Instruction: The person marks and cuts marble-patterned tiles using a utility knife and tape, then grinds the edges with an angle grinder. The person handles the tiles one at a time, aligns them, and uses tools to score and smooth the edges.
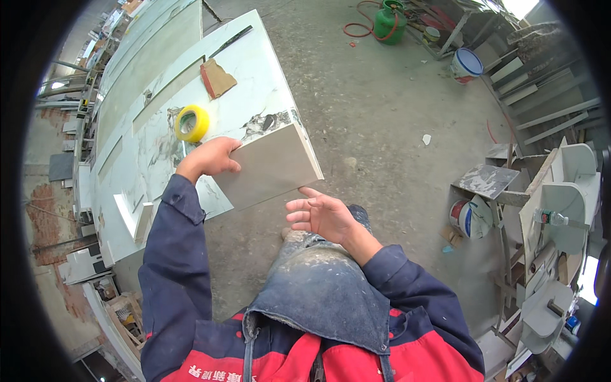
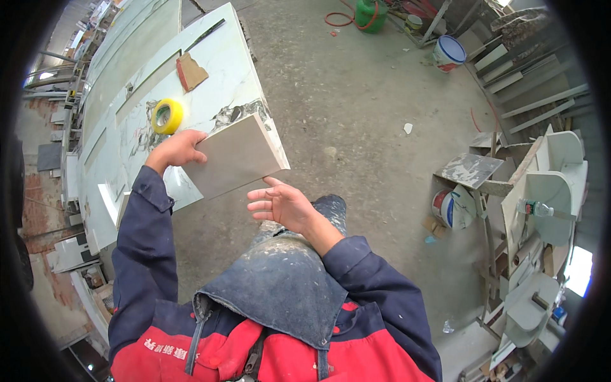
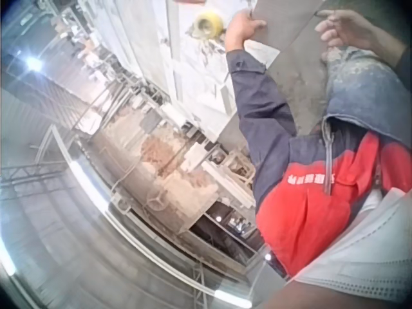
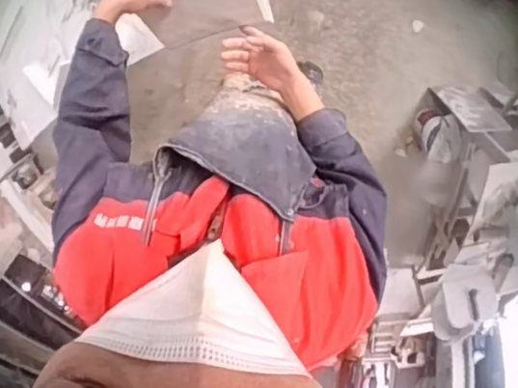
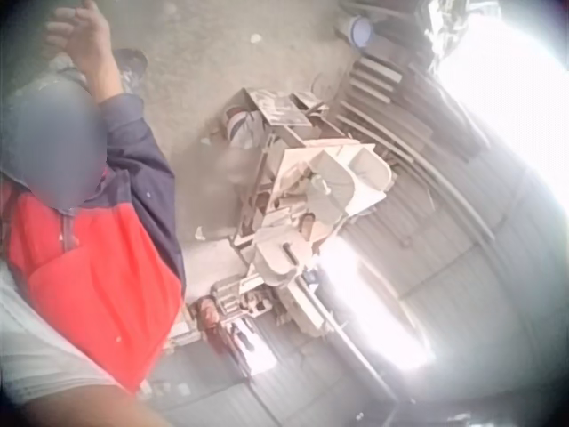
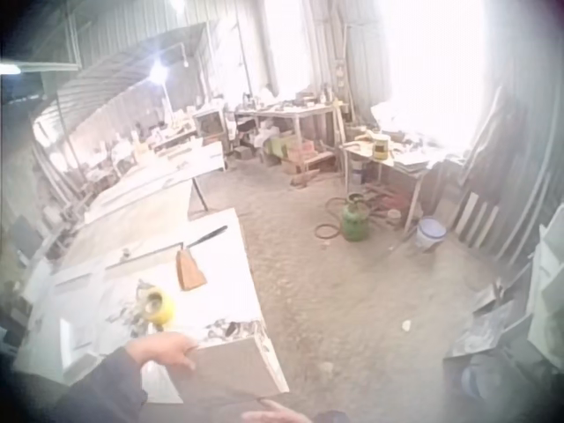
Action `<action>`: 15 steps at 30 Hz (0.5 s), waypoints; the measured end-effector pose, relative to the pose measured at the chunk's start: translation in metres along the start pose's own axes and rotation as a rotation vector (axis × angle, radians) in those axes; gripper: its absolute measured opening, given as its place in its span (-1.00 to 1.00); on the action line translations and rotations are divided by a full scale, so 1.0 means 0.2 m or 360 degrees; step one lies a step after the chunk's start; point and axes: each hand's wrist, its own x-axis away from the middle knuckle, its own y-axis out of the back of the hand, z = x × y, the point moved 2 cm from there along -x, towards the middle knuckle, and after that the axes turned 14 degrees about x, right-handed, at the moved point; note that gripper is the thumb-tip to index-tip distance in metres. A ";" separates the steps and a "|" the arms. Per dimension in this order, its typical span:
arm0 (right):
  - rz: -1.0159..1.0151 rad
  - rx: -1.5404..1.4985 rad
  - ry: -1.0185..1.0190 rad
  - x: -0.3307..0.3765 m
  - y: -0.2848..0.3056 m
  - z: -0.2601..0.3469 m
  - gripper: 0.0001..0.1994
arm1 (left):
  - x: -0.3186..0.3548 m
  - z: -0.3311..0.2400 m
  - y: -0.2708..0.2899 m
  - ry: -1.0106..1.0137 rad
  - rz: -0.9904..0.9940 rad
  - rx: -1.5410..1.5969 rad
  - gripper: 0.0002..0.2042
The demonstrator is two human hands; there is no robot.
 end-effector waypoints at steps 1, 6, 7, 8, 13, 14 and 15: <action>-0.0021 0.0007 -0.0007 0.00 -0.01 0.01 -0.43 | -0.03 0.01 0.00 0.0011 -0.0044 0.0003 -0.66; -0.0039 0.0006 -0.0039 -0.01 -0.05 0.05 -0.48 | -0.11 0.05 -0.06 0.0007 -0.0244 0.0047 -0.64; -0.0039 0.0001 -0.0046 -0.01 -0.06 0.05 -0.50 | -0.12 0.07 -0.07 -0.0012 -0.0277 0.0065 -0.64; -0.0038 -0.0004 -0.0055 -0.01 -0.06 0.06 -0.52 | -0.13 0.09 -0.08 -0.0029 -0.0311 0.0083 -0.63; -0.0028 -0.0025 -0.0109 -0.04 -0.05 0.08 -0.59 | -0.15 0.12 -0.15 -0.0081 -0.0461 -0.0043 -0.57; -0.0033 -0.0012 -0.0132 -0.04 -0.04 0.08 -0.60 | -0.15 0.15 -0.18 -0.0135 -0.0539 -0.0071 -0.54; -0.0029 0.0004 -0.0158 -0.05 -0.03 0.08 -0.61 | -0.15 0.18 -0.23 -0.0183 -0.0625 -0.0103 -0.51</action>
